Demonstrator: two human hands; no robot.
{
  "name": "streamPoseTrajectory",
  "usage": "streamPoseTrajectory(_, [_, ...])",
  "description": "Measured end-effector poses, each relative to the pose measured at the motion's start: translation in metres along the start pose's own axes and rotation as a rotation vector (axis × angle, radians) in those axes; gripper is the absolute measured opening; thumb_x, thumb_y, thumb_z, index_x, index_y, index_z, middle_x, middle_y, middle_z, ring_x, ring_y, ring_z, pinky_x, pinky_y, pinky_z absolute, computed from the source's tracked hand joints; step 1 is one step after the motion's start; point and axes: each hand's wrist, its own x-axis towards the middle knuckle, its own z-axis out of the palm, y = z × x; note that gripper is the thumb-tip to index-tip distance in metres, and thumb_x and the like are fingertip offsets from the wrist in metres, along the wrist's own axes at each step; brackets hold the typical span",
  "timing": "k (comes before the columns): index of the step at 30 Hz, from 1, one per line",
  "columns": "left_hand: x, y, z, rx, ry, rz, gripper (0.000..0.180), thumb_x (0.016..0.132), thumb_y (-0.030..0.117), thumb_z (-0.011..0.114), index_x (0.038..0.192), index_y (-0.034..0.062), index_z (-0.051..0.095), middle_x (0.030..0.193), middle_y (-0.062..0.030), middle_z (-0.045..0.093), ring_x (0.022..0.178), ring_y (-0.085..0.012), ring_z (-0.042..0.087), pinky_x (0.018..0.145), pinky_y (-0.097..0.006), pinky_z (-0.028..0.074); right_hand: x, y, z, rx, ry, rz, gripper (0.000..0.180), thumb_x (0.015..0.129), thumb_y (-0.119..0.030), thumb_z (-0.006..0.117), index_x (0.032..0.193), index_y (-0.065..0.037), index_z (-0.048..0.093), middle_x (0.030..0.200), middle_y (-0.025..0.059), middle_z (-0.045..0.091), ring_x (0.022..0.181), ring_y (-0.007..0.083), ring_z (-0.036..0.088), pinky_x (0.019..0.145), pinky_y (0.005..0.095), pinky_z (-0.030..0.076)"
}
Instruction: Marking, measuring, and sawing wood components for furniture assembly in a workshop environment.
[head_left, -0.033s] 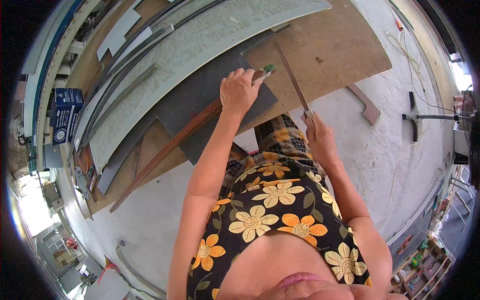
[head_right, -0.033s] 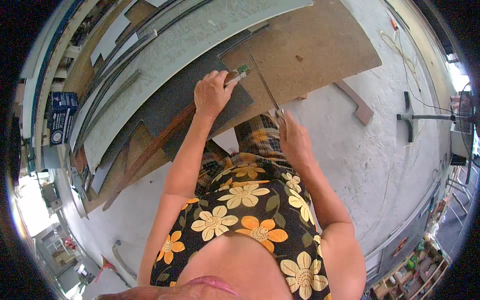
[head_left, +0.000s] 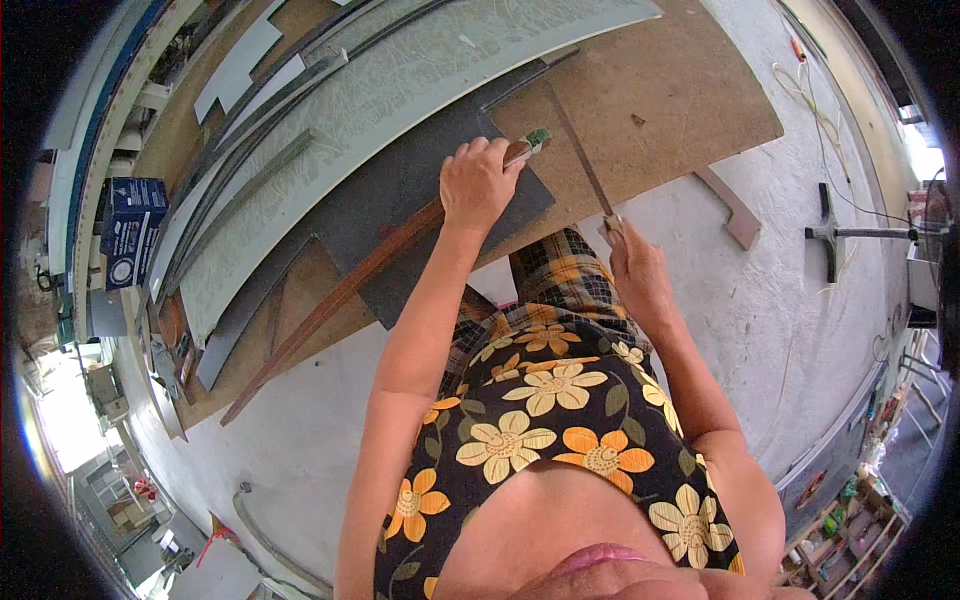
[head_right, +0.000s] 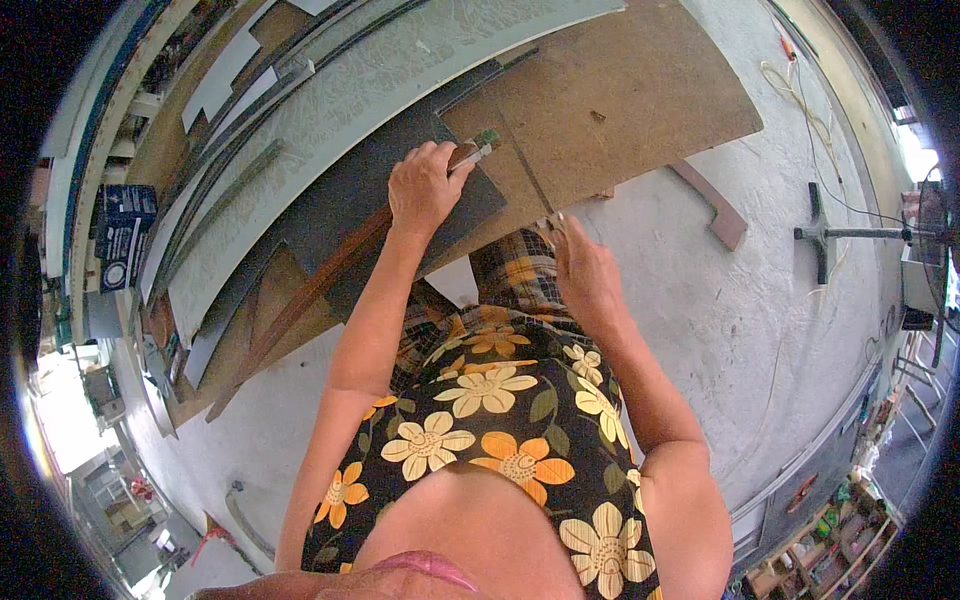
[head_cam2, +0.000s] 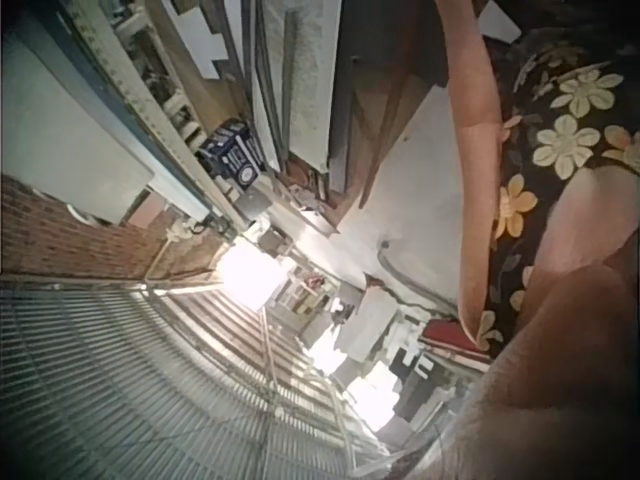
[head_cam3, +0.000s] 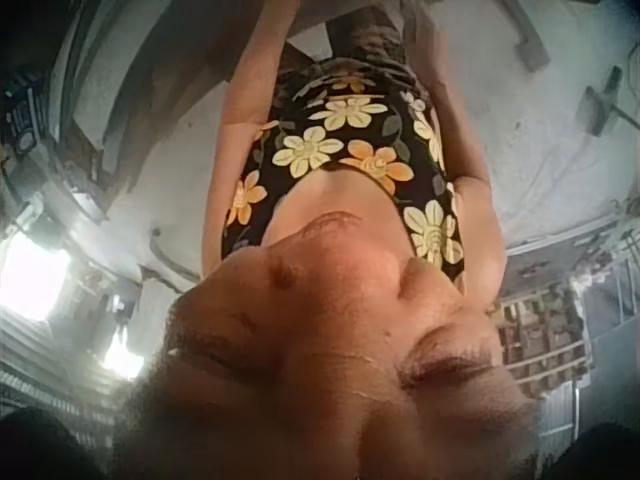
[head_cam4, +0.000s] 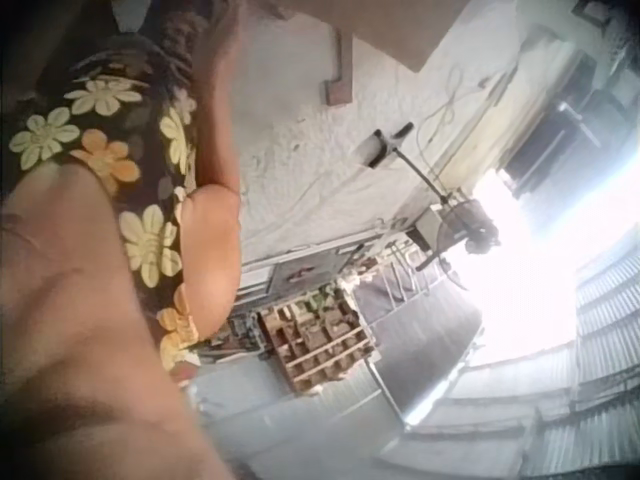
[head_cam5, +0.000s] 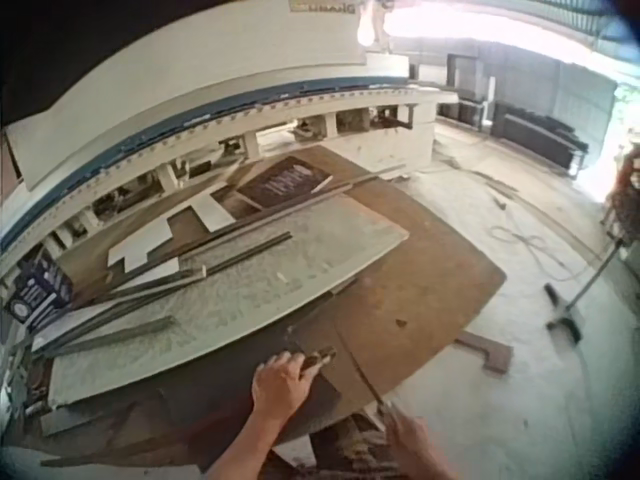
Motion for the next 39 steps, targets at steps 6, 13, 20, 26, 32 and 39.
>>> streamPoseTrajectory(6, [0.002, 0.006, -0.004, 0.005, -0.004, -0.02, 0.028, 0.083, 0.032, 0.072, 0.098, 0.0081, 0.07, 0.09, -0.0093, 0.067, 0.091, -0.0262, 0.065, 0.077, -0.042, 0.051, 0.019, 0.007, 0.017, -0.09, -0.069, -0.013, 0.016, 0.099, -0.014, 0.047, 0.104, 0.001, 0.049, 0.084, 0.032, 0.06, 0.083, 0.0518, 0.058, 0.067, 0.0536, 0.044])
streamPoseTrajectory(13, [0.001, 0.005, -0.002, 0.05, -0.03, -0.031, 0.029, 0.083, 0.034, 0.071, 0.096, 0.0075, 0.069, 0.091, -0.0097, 0.066, 0.092, -0.0278, 0.064, 0.077, -0.042, 0.05, 0.056, -0.005, 0.029, -0.106, -0.077, -0.082, 0.017, 0.096, -0.014, 0.045, 0.107, -0.002, 0.049, 0.088, 0.0323, 0.062, 0.088, 0.0514, 0.058, 0.071, 0.0559, 0.045])
streamPoseTrajectory(20, [0.004, 0.005, -0.001, 0.016, -0.036, -0.038, 0.035, 0.083, 0.037, 0.072, 0.1, 0.0074, 0.068, 0.094, -0.0123, 0.066, 0.091, -0.0309, 0.064, 0.075, -0.044, 0.05, 0.091, -0.02, 0.047, -0.086, -0.034, -0.107, 0.026, 0.095, -0.014, 0.048, 0.117, -0.001, 0.051, 0.096, 0.0327, 0.062, 0.096, 0.0498, 0.058, 0.076, 0.0549, 0.045])
streamPoseTrajectory(26, [-0.001, 0.005, -0.001, 0.017, -0.058, -0.025, 0.034, 0.083, 0.039, 0.071, 0.096, 0.0074, 0.068, 0.09, -0.0112, 0.065, 0.091, -0.0298, 0.064, 0.075, -0.043, 0.05, 0.013, 0.012, 0.022, -0.185, -0.132, 0.079, 0.017, 0.094, -0.018, 0.047, 0.106, -0.005, 0.049, 0.085, 0.0281, 0.064, 0.087, 0.05, 0.06, 0.068, 0.0567, 0.045])
streamPoseTrajectory(32, [0.002, 0.007, 0.001, 0.048, -0.032, -0.008, 0.029, 0.082, 0.035, 0.073, 0.094, 0.0086, 0.07, 0.09, -0.0098, 0.067, 0.09, -0.0273, 0.064, 0.076, -0.042, 0.05, 0.091, -0.027, 0.044, -0.079, 0.014, -0.162, 0.016, 0.097, -0.018, 0.043, 0.104, -0.005, 0.049, 0.087, 0.029, 0.064, 0.088, 0.0496, 0.06, 0.07, 0.0557, 0.046])
streamPoseTrajectory(39, [0.003, 0.003, -0.001, 0.082, -0.06, -0.017, 0.033, 0.083, 0.039, 0.07, 0.095, 0.0082, 0.068, 0.09, -0.0106, 0.066, 0.09, -0.0302, 0.064, 0.075, -0.044, 0.05, 0.022, 0.006, 0.032, -0.148, -0.082, 0.046, 0.017, 0.095, -0.016, 0.045, 0.105, -0.003, 0.05, 0.088, 0.03, 0.063, 0.088, 0.0501, 0.059, 0.072, 0.0565, 0.045])
